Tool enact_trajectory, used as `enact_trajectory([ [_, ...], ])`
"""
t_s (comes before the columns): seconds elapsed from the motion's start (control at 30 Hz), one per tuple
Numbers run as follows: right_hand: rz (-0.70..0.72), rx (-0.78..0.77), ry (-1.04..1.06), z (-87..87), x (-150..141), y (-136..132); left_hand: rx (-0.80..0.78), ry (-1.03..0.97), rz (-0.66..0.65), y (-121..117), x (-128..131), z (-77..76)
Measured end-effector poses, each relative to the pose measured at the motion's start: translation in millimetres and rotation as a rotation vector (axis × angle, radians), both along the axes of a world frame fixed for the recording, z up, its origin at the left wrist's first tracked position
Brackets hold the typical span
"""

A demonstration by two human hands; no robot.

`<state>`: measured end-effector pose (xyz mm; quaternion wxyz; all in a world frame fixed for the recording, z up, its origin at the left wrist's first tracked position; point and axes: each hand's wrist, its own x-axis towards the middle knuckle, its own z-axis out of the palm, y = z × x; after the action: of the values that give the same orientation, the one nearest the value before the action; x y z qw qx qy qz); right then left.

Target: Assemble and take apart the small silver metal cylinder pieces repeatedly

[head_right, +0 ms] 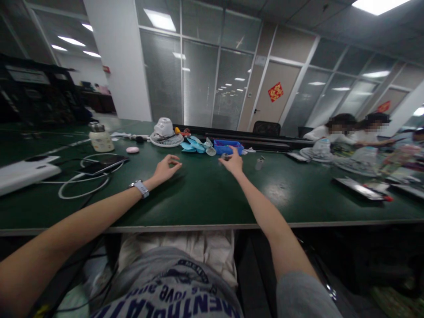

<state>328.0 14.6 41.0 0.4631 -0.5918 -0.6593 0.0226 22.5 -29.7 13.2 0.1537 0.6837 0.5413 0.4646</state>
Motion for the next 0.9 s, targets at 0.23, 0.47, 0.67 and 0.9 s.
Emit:
enact_trajectory([
  [0.23, 0.611, -0.051, 0.113, -27.7, -104.4, -21.3, 0.152, 0.031, -0.124, -17.4, 21.2, 10.4],
  [0.47, 0.667, -0.041, 0.089, -37.1, -109.1, -27.5, 0.140, -0.017, -0.168, -13.4, 32.3, 9.3],
  [0.67, 0.623, -0.023, 0.044, -33.9, -112.1, -35.5, 0.147, -0.077, -0.065, -14.8, 34.1, 18.0],
  [0.9, 0.588, 0.013, 0.008, -35.4, -108.8, -37.1, -0.033, 0.004, -0.011, 2.0, 6.1, -0.6],
])
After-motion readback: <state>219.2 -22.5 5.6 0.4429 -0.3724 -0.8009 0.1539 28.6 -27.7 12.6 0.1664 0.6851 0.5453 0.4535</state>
